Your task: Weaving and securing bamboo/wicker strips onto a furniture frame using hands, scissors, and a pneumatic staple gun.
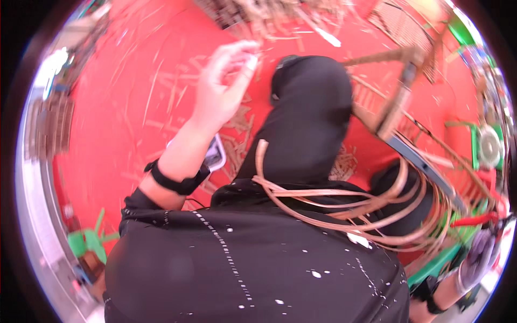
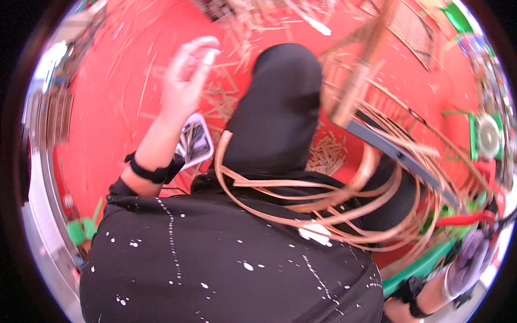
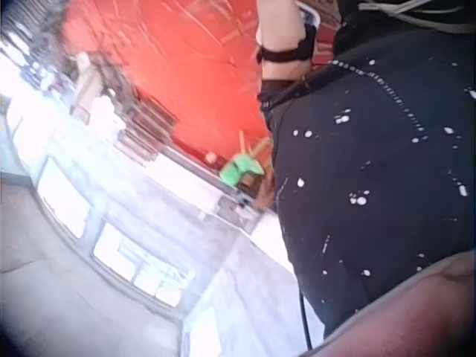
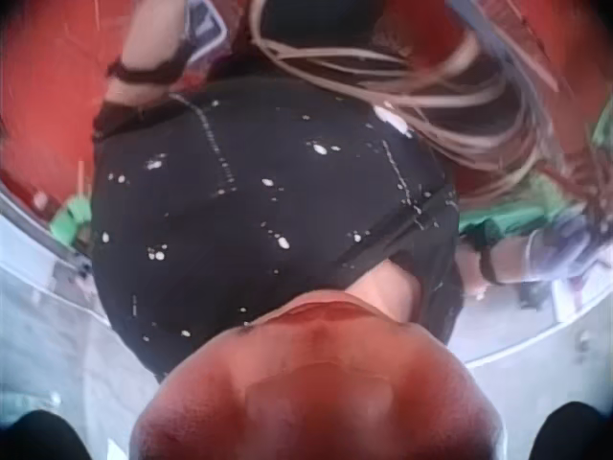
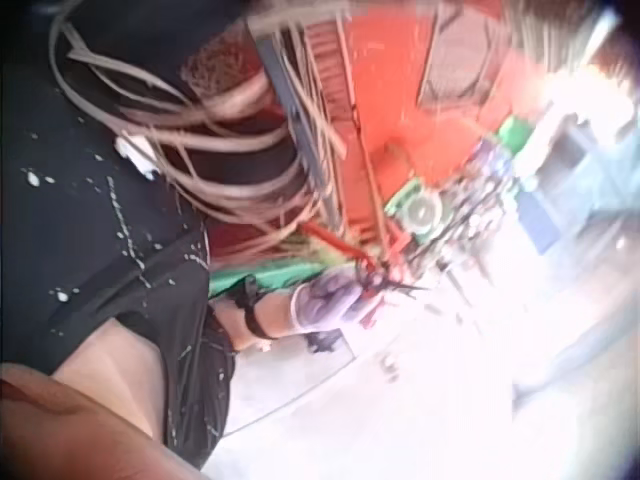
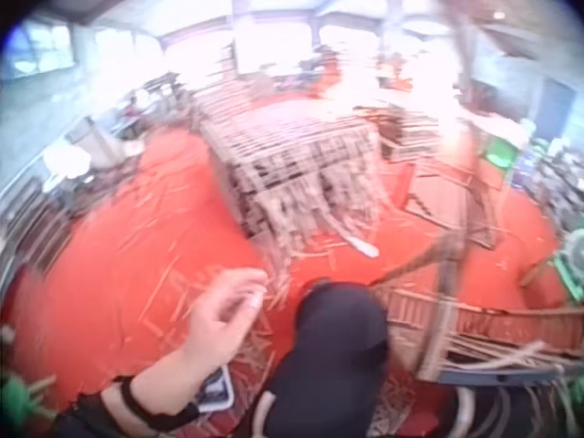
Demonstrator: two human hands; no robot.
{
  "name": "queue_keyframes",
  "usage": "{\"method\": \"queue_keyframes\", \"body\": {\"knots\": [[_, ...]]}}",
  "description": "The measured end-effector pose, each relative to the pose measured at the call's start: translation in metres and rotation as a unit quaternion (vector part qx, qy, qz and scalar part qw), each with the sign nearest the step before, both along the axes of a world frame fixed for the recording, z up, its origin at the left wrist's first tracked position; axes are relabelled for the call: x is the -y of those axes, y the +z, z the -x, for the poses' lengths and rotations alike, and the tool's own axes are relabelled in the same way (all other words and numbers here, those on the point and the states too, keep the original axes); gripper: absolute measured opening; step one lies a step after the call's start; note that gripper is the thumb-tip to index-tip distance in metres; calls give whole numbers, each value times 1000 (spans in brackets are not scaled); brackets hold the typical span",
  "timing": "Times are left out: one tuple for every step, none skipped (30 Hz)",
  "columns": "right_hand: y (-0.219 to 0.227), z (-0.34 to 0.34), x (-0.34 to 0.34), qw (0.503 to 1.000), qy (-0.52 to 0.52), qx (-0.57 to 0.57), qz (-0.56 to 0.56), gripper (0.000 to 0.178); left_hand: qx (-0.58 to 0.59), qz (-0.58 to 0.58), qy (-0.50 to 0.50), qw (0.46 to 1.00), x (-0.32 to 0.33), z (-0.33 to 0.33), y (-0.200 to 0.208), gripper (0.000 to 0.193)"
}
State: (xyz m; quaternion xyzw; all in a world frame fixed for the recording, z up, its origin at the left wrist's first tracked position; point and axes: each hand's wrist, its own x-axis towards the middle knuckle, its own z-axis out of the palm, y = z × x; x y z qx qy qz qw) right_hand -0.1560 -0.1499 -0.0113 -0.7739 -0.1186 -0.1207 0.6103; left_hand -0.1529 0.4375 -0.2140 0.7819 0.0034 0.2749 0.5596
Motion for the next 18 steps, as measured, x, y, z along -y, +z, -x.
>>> {"method": "queue_keyframes", "body": {"knots": [[-7, -8, 4, 998, 16, -33, -46, 28, -41, -4, 30, 999, -18, 12, -36, 24], [-15, -16, 8, 994, 16, -59, -88, 26, -99, 26, 45, 994, -33, 31, -76, 24], [-21, -22, 10, 987, -9, -87, -132, 25, -151, -29, 74, 985, -47, 55, -117, 24], [-28, -27, 11, 979, -46, -108, -165, 24, -234, -83, 94, 964, -55, 86, -158, 28], [-33, -31, 9, 974, -104, -115, -166, 22, -315, -118, 71, 939, -60, 123, -197, 34], [-37, -36, 6, 967, -166, -127, -148, 22, -465, -64, 27, 883, -59, 167, -232, 39], [-40, -39, 1, 959, -207, -141, -135, 22, -519, -22, 42, 854, -48, 213, -262, 41], [-41, -43, -7, 961, -185, -154, -136, 24, -616, -68, 13, 784, -37, 261, -286, 55], [-38, -45, -10, 961, -163, -168, -143, 27, -713, -73, -16, 697, -16, 309, -301, 67], [-38, -49, -21, 958, -198, -158, -133, 36, -753, -32, -38, 656, 0, 350, -314, 67], [-35, -55, -28, 951, -241, -161, -104, 41, -794, 26, -53, 605, 21, 386, -321, 68], [-34, -60, -37, 944, -288, -156, -49, 42, -813, 98, -45, 573, 41, 412, -325, 68], [-33, -65, -45, 937, -318, -142, 15, 42, -818, 170, -30, 549, 59, 428, -329, 68], [-31, -70, -52, 931, -336, -145, -7, 42, -807, 243, -3, 538, 74, 438, -331, 69], [-30, -74, -59, 931, -339, -133, -2, 42, -787, 333, 32, 518, 88, 441, -332, 69], [-28, -78, -64, 937, -325, -129, -1, 42, -750, 436, 74, 492, 100, 440, -330, 69], [-27, -81, -69, 942, -312, -125, -1, 42, -698, 532, 111, 466, 110, 435, -328, 70], [-26, -83, -72, 946, -302, -121, 2, 42, -637, 622, 145, 431, 118, 427, -324, 70]]}}
